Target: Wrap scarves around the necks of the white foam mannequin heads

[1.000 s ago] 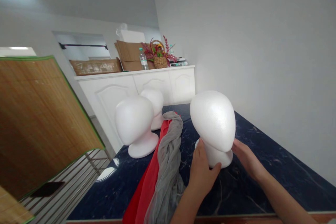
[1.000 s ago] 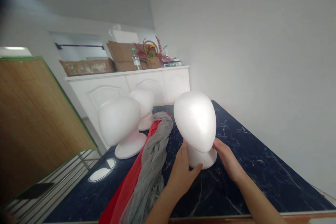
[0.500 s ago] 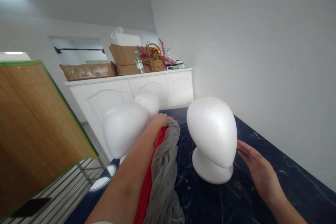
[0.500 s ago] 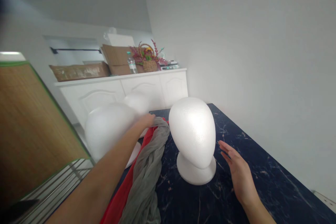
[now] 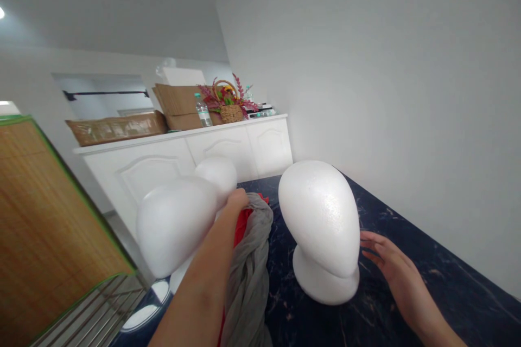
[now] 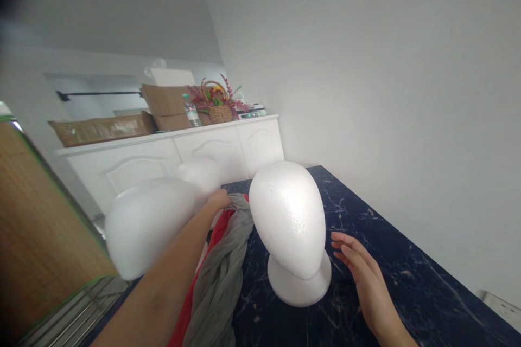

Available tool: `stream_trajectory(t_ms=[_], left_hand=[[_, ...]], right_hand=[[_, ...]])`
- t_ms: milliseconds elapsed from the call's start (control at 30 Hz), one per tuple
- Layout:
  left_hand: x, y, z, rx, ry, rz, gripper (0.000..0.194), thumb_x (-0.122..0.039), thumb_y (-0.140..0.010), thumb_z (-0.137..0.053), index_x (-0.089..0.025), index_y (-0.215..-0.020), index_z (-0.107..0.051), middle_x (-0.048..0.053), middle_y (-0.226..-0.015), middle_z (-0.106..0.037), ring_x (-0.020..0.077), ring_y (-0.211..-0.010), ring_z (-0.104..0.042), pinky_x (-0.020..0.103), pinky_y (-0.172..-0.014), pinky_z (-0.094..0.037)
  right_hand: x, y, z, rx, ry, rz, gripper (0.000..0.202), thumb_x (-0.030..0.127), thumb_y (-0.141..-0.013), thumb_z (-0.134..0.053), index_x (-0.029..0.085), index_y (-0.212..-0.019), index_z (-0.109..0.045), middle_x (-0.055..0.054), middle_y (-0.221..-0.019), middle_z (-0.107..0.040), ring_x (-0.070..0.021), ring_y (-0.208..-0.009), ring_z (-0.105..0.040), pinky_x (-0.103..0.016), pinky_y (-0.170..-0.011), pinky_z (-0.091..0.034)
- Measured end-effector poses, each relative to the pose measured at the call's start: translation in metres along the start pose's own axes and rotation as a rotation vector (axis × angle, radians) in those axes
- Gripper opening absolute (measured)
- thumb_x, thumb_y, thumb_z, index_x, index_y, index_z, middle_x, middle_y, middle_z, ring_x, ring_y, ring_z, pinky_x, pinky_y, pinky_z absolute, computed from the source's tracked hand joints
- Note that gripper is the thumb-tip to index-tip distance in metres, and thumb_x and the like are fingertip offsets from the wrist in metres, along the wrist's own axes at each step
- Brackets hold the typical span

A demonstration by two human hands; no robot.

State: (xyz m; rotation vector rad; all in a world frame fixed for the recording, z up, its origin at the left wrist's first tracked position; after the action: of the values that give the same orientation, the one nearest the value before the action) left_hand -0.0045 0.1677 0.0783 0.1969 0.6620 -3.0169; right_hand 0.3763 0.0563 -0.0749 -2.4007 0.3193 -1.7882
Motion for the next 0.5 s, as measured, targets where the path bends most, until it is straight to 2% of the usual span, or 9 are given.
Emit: stream_trajectory(t_ms=[100, 200, 300, 400, 467, 500], left_hand=[[0.002, 0.0, 0.015, 0.04, -0.125, 0.044, 0.031, -0.028, -0.094, -0.045, -0.001, -0.095, -0.059, 0.003, -0.092, -0.062, 0.0118, -0.081, -0.063, 0.03, -0.077, -0.051], [-0.013, 0.0, 0.047, -0.01, -0.21, 0.003, 0.037, -0.024, -0.097, -0.035, 0.002, -0.088, -0.06, 0.004, -0.089, -0.064, 0.0093, -0.083, -0.064, 0.028, -0.081, -0.049], [-0.037, 0.006, 0.086, -0.094, -0.259, -0.08, 0.049, -0.02, -0.095, -0.019, 0.011, -0.088, -0.057, 0.005, -0.091, -0.064, 0.0131, -0.095, -0.062, 0.03, -0.084, -0.044], [-0.06, 0.013, 0.129, -0.193, -0.281, -0.159, 0.069, -0.013, -0.08, 0.007, 0.022, -0.086, -0.052, 0.008, -0.094, -0.06, 0.0231, -0.11, -0.053, 0.033, -0.084, -0.04], [-0.073, 0.017, 0.163, -0.268, -0.291, -0.173, 0.067, -0.012, -0.08, 0.004, 0.021, -0.089, -0.054, 0.01, -0.099, -0.06, 0.0261, -0.114, -0.051, 0.035, -0.087, -0.038], [-0.078, 0.019, 0.182, -0.312, -0.297, -0.164, 0.058, -0.013, -0.084, -0.008, 0.015, -0.093, -0.058, 0.012, -0.102, -0.061, 0.0261, -0.114, -0.052, 0.036, -0.09, -0.039]], right_hand=[[0.003, 0.002, -0.002, -0.005, 0.008, -0.02, 0.037, 0.047, -0.08, -0.059, 0.021, -0.106, -0.065, -0.008, -0.118, -0.061, -0.0273, -0.111, -0.053, -0.039, -0.098, -0.041], [0.004, 0.003, 0.001, -0.041, 0.007, -0.025, 0.037, 0.047, -0.078, -0.061, 0.02, -0.102, -0.067, -0.008, -0.116, -0.062, -0.0265, -0.108, -0.054, -0.038, -0.094, -0.043], [0.005, 0.002, 0.011, -0.13, -0.016, 0.001, 0.034, 0.047, -0.076, -0.064, 0.02, -0.096, -0.068, -0.007, -0.112, -0.063, -0.0248, -0.101, -0.056, -0.036, -0.087, -0.046], [0.008, 0.004, 0.024, -0.262, -0.027, 0.083, 0.027, 0.042, -0.076, -0.064, 0.018, -0.089, -0.068, -0.007, -0.101, -0.064, -0.0217, -0.091, -0.057, -0.034, -0.08, -0.047], [0.014, 0.008, 0.028, -0.35, -0.006, 0.168, 0.021, 0.037, -0.077, -0.062, 0.018, -0.084, -0.066, -0.006, -0.092, -0.063, -0.0193, -0.084, -0.056, -0.034, -0.078, -0.046], [0.021, 0.013, 0.028, -0.388, 0.016, 0.232, 0.019, 0.035, -0.078, -0.061, 0.018, -0.083, -0.065, -0.005, -0.088, -0.062, -0.0185, -0.082, -0.056, -0.034, -0.078, -0.045]])
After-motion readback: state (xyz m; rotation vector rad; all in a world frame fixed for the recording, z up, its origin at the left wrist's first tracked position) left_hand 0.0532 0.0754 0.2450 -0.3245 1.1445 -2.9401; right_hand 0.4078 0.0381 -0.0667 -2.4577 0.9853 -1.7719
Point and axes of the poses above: each hand's wrist, its own y-axis away from the middle knuckle, its own z-axis out of the back of the hand, x = y × z, the point moved 8 cm from there along -y, towards the middle knuckle
